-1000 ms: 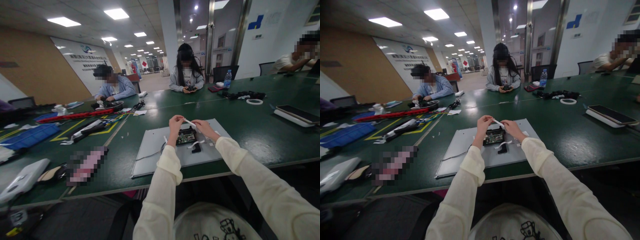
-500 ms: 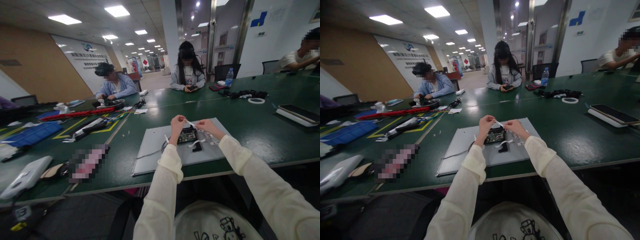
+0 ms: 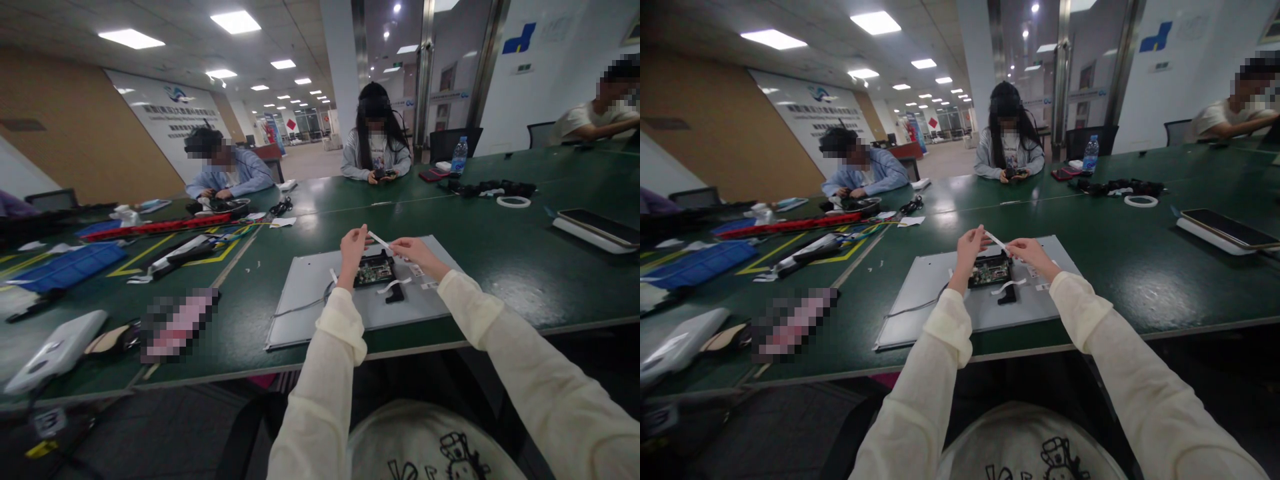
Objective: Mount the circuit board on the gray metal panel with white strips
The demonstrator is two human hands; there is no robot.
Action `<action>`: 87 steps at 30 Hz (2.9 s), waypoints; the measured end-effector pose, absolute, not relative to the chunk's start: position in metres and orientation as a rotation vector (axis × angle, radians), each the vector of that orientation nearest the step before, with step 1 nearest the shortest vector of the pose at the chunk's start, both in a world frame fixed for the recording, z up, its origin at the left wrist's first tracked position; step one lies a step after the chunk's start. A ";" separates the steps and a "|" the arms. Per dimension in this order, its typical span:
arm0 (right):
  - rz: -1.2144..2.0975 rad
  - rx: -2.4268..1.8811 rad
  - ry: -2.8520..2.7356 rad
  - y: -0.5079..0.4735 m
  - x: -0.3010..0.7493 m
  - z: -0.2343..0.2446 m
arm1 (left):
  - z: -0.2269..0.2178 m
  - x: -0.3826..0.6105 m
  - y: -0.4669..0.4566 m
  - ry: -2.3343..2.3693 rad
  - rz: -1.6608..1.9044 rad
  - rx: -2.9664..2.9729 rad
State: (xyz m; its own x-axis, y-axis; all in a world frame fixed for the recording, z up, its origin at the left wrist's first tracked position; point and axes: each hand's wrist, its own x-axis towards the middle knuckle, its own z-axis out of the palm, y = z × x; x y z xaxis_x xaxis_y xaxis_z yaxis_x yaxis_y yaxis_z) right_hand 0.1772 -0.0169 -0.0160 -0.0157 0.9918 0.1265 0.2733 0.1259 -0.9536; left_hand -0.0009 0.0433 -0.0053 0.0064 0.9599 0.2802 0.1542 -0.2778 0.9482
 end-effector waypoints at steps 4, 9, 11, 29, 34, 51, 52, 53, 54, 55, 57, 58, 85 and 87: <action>0.986 -1.276 -1.497 -0.015 0.177 -0.020 | -0.003 0.001 0.039 1.124 1.225 1.628; 1.004 -1.275 -1.538 -0.016 0.172 -0.020 | -0.009 -0.001 0.042 1.175 1.263 1.803; 1.006 -1.293 -1.544 -0.017 0.170 -0.019 | -0.011 -0.002 0.043 1.233 1.262 1.897; 1.073 -1.260 -1.387 -0.009 0.161 -0.031 | -0.001 0.000 0.025 1.501 1.239 2.282; 1.060 -1.164 -1.361 -0.009 0.159 -0.030 | 0.000 -0.002 0.025 1.542 1.277 2.275; 0.988 -1.389 -1.453 -0.007 0.156 -0.035 | -0.016 -0.002 0.033 1.482 0.830 2.348; 0.971 -1.402 -1.473 -0.007 0.157 -0.035 | -0.017 -0.002 0.034 1.486 0.819 2.333; 0.943 -1.416 -1.498 -0.007 0.158 -0.035 | -0.018 -0.002 0.035 1.490 0.810 2.322; 0.903 -1.430 -1.529 -0.008 0.159 -0.034 | -0.018 -0.002 0.036 1.497 0.803 2.313; 0.855 -1.443 -1.563 -0.008 0.160 -0.032 | -0.019 -0.002 0.037 1.504 0.796 2.309; 0.766 -1.474 -1.620 -0.011 0.163 -0.029 | -0.021 -0.002 0.039 1.518 0.791 2.318; 0.740 -1.492 -1.638 -0.012 0.164 -0.028 | -0.021 -0.002 0.039 1.526 0.790 2.327; 0.360 -1.703 -2.052 -0.031 0.159 -0.018 | -0.016 0.013 0.052 1.819 0.589 2.313; 0.307 -1.761 -2.093 -0.034 0.156 -0.016 | -0.015 0.013 0.050 1.827 0.571 2.320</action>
State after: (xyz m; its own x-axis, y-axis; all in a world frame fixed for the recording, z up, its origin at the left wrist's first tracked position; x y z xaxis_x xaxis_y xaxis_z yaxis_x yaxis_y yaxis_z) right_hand 0.1559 -0.0344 -0.0161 -0.1371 0.9789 0.1512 0.8944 0.1879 -0.4058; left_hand 0.0135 0.0503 -0.0153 0.1934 0.9582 0.2108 0.9077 -0.2563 0.3324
